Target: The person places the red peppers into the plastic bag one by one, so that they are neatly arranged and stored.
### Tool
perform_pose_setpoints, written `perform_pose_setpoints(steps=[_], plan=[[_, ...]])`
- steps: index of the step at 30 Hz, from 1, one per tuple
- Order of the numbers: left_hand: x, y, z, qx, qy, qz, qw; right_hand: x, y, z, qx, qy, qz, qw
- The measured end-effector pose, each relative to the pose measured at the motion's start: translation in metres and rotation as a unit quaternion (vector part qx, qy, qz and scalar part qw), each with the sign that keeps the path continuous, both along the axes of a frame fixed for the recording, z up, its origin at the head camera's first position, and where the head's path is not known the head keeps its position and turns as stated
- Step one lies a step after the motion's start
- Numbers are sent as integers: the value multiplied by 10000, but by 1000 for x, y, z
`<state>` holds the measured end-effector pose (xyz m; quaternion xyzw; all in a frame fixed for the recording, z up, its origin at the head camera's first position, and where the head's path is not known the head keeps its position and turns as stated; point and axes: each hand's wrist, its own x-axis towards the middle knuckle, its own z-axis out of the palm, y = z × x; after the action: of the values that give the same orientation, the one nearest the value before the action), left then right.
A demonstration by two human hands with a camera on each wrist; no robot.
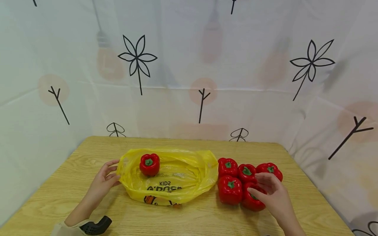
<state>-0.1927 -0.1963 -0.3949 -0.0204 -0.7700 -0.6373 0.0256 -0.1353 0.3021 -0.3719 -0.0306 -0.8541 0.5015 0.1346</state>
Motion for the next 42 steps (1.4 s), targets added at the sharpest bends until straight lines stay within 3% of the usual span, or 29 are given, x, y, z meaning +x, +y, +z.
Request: perform_pose_setpoints(steps=[17,34,42], plan=[[1,0,0,78,40,2,10000,0,10,-6,826,-171,-8,9964],[0,0,-1,109,62,19,9999,-2,24,-16,832,-182,187,9962],[0,0,-1,109,88,-2,9999,-2,29,-18,935,-817,308,9918]])
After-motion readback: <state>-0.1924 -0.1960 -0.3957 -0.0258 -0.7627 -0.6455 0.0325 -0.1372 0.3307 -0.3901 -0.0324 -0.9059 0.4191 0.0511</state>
